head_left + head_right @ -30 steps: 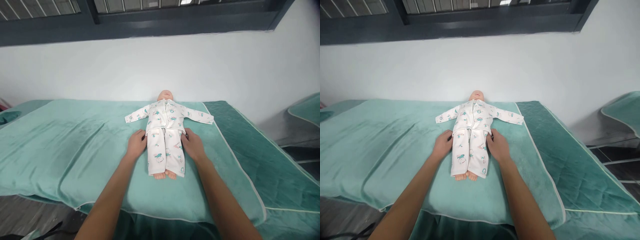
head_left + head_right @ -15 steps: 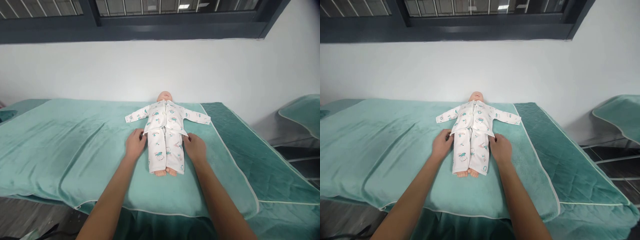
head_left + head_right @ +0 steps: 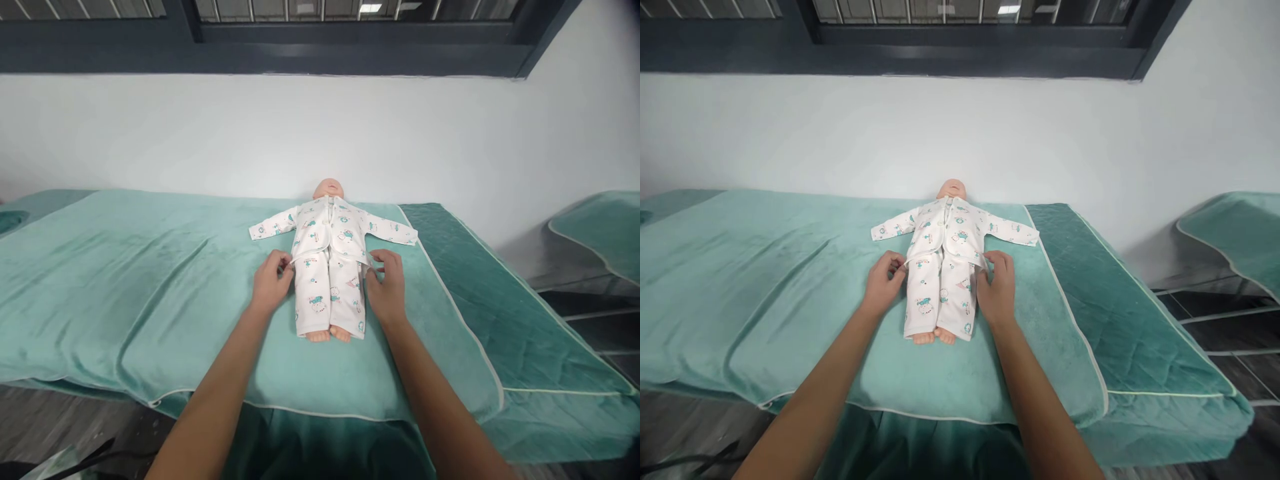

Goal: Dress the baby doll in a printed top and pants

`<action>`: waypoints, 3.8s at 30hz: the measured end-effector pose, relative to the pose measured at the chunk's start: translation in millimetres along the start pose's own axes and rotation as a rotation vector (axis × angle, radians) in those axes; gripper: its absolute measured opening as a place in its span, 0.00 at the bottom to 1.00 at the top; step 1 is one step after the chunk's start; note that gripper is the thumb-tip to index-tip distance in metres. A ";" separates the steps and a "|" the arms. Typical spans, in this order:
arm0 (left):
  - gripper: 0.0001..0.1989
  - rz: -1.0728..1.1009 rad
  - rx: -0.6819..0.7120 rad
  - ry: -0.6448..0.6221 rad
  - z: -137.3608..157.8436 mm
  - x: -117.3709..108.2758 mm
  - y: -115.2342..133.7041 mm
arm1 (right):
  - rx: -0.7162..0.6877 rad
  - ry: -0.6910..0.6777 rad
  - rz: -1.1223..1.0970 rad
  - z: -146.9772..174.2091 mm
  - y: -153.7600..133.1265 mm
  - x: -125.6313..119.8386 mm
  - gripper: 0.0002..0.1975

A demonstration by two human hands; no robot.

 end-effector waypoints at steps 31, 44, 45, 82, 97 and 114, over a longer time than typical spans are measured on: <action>0.04 0.498 -0.543 0.288 -18.4 -7.6 -46.7 | -0.361 -0.464 0.033 92.7 -131.2 -23.0 0.14; 0.04 0.484 -0.572 0.284 -18.0 -7.2 -45.0 | -0.323 -0.451 -0.007 98.4 -116.9 -18.8 0.08; 0.04 0.483 -0.574 0.283 -17.9 -7.4 -44.6 | -0.323 -0.445 -0.015 98.3 -116.7 -19.1 0.08; 0.30 -0.694 -0.207 0.037 -74.4 -1.6 -82.7 | 0.145 -0.052 0.602 -85.5 128.1 -26.8 0.25; 0.28 -0.756 -0.310 0.140 -91.9 -20.4 -97.5 | 0.190 -0.081 0.596 -124.9 175.3 -9.0 0.19; 0.20 0.268 -0.273 0.220 -150.1 68.9 -7.2 | 0.143 -0.409 0.334 -149.7 -13.6 133.2 0.18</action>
Point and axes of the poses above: each hand's wrist, its own z-axis away from the middle knuckle, its own x-axis out of the palm, y = z × x, the point moved 5 cm from there along -z, towards the middle knuckle, and after that the axes turned 12 degrees about y, right-handed, at the moved point
